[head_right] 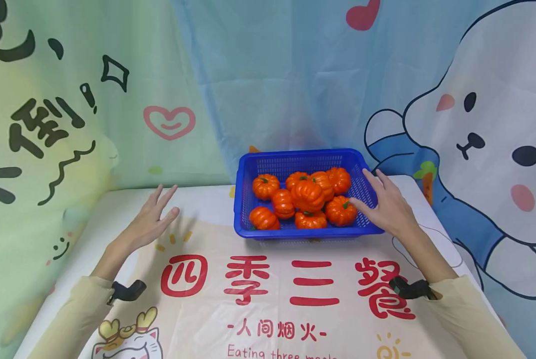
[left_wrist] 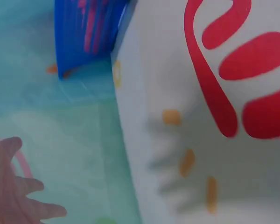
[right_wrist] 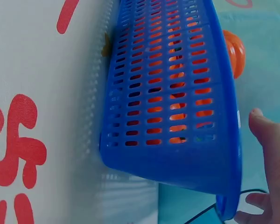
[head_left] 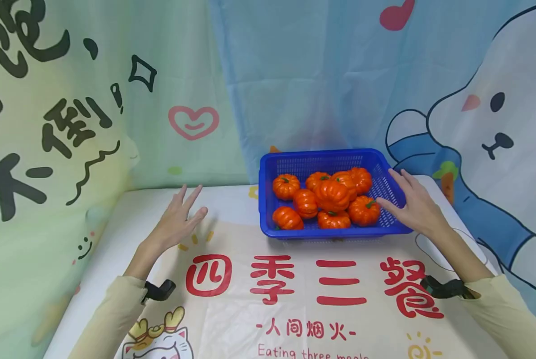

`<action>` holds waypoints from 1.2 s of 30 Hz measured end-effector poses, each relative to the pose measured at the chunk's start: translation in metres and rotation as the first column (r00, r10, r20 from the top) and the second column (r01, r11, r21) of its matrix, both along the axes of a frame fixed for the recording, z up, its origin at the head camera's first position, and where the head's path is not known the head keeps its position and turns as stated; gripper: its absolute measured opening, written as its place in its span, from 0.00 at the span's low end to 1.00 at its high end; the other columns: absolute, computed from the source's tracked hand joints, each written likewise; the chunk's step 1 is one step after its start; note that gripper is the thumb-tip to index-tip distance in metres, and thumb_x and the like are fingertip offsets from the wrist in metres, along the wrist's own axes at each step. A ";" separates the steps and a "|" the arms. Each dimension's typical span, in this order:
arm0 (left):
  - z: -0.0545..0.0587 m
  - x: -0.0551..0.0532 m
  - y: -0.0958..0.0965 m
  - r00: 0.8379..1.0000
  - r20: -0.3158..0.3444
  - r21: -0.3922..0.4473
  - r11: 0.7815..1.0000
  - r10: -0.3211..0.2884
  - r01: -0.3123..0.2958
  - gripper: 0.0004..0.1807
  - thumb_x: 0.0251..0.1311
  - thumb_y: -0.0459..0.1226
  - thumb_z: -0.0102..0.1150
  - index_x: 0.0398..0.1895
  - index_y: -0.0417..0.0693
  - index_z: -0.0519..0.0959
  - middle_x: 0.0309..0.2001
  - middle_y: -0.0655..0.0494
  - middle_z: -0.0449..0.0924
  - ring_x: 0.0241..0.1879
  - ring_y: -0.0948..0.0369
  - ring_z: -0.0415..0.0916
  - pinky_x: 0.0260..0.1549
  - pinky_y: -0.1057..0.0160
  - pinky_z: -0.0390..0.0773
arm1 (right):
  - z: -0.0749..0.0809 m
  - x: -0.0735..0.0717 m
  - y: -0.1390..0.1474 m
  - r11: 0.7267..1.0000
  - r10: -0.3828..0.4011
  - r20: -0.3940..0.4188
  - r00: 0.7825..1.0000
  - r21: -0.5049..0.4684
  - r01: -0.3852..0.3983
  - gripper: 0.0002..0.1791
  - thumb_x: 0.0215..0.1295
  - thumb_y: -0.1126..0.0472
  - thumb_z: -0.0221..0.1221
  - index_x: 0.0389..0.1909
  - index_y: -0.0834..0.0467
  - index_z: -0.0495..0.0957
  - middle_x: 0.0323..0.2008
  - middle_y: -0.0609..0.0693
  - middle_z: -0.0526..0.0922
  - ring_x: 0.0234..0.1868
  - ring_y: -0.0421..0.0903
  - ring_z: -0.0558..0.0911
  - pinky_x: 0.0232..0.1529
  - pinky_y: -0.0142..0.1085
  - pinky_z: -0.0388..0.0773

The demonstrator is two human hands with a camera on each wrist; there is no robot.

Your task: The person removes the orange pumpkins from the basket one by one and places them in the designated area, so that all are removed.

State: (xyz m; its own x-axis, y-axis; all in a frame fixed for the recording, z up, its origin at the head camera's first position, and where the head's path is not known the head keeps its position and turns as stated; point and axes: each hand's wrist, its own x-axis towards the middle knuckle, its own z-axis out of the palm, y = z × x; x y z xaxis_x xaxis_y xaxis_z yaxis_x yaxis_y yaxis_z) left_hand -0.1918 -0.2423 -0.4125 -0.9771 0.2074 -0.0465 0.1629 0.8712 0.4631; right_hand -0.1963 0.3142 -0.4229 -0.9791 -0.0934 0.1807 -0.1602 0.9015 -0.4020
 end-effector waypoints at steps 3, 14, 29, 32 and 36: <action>0.009 0.003 0.017 0.998 -0.013 0.021 0.998 -0.059 0.059 0.40 0.67 0.62 0.41 0.78 0.65 0.42 0.79 0.43 0.35 0.75 0.34 0.38 0.62 0.23 0.51 | -0.006 -0.003 0.004 0.998 -0.021 -0.008 1.000 -0.058 0.020 0.46 0.65 0.42 0.56 0.77 0.53 0.47 0.73 0.70 0.51 0.71 0.73 0.55 0.56 0.76 0.57; 0.022 0.000 0.072 0.985 -0.019 0.089 0.981 -0.171 0.172 0.40 0.62 0.66 0.46 0.76 0.75 0.46 0.79 0.50 0.43 0.76 0.43 0.45 0.61 0.27 0.60 | -0.026 -0.004 0.008 0.948 -0.033 0.131 0.991 -0.311 0.072 0.43 0.73 0.52 0.50 0.76 0.62 0.37 0.70 0.76 0.52 0.65 0.77 0.59 0.56 0.73 0.61; 0.020 -0.020 0.120 0.943 -0.044 0.176 0.927 -0.329 0.332 0.40 0.62 0.64 0.50 0.75 0.76 0.48 0.77 0.53 0.49 0.75 0.49 0.52 0.65 0.37 0.64 | -0.032 -0.005 0.011 0.832 -0.030 0.376 0.926 -0.504 0.232 0.37 0.76 0.44 0.33 0.77 0.48 0.28 0.75 0.70 0.40 0.70 0.77 0.52 0.61 0.74 0.54; 0.023 -0.021 0.129 0.935 -0.037 0.174 0.919 -0.353 0.354 0.40 0.62 0.64 0.50 0.75 0.76 0.48 0.77 0.53 0.49 0.75 0.49 0.51 0.64 0.37 0.65 | -0.032 -0.004 0.011 0.822 -0.022 0.399 0.917 -0.515 0.244 0.35 0.76 0.45 0.29 0.77 0.46 0.27 0.75 0.70 0.40 0.69 0.76 0.53 0.62 0.74 0.53; 0.031 -0.025 0.145 0.927 -0.036 0.156 0.915 -0.373 0.373 0.41 0.62 0.64 0.50 0.76 0.73 0.49 0.77 0.52 0.49 0.76 0.48 0.51 0.65 0.35 0.62 | -0.033 -0.004 0.013 0.816 -0.011 0.419 0.908 -0.522 0.250 0.34 0.76 0.44 0.25 0.76 0.45 0.26 0.75 0.70 0.41 0.69 0.75 0.54 0.63 0.72 0.55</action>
State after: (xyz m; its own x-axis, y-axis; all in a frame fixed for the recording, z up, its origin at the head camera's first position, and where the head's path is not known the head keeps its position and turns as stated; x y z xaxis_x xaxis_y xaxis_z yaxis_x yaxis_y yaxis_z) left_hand -0.2167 -0.0969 -0.3815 -0.8275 0.5611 0.0212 0.4646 0.6631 0.5869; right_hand -0.2002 0.3271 -0.4556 -0.9732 0.0388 -0.2268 0.2151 0.5045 -0.8362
